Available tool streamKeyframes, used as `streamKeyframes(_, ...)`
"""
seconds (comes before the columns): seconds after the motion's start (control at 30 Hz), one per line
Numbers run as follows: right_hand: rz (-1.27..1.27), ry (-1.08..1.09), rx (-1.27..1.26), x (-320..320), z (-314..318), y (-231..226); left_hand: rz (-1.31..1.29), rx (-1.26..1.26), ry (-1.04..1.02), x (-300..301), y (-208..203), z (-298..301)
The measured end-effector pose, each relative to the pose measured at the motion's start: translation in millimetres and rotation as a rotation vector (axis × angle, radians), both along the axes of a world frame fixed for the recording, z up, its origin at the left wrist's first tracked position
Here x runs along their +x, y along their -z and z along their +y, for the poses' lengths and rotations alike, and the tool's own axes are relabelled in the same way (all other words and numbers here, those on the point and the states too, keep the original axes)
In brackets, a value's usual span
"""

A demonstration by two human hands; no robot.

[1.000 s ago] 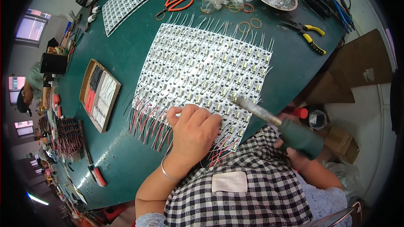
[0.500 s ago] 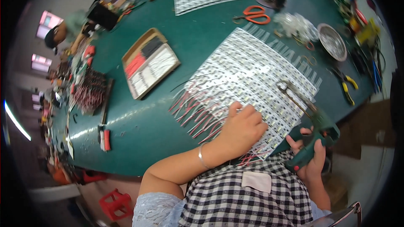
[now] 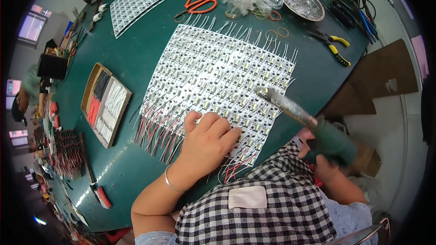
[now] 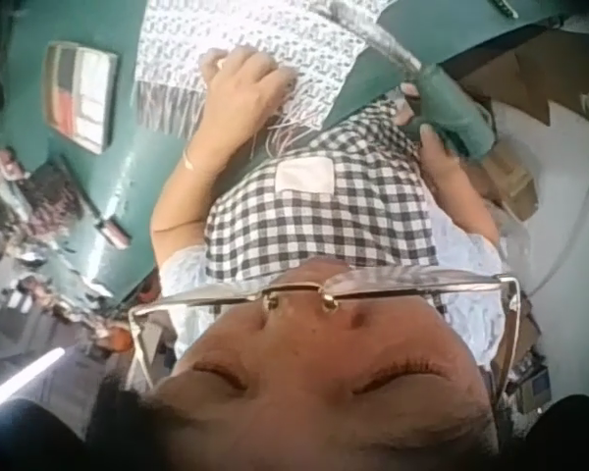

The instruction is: The person solders wires onto a circuit board panel using a soldering iron, repeatedly picking up wires from a box and attaching them to the board.

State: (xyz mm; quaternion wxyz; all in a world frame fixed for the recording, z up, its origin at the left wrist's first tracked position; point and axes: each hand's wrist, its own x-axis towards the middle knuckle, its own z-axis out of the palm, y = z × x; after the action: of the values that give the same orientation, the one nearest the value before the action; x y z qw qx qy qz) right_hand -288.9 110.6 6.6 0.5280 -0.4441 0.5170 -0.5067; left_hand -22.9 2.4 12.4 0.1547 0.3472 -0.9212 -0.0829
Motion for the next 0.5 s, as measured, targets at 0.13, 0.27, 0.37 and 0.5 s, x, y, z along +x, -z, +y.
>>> streamKeyframes(0.13,0.348,-0.172,0.117,-18.4,27.9,4.7,-0.005,-0.009,0.025,0.0,2.7,-1.5)
streamKeyframes(0.27,0.66,-0.233,-0.381,-13.6,20.7,3.6,0.036,-0.017,0.024,-0.9,3.7,-0.6)
streamKeyframes(0.37,0.616,-0.276,-0.269,-14.7,23.2,9.8,0.027,-0.032,0.025,-1.1,3.3,-0.2)
streamKeyframes(0.5,0.572,-0.285,-0.279,-14.8,25.8,17.9,0.009,-0.04,0.025,-0.5,2.7,0.7)
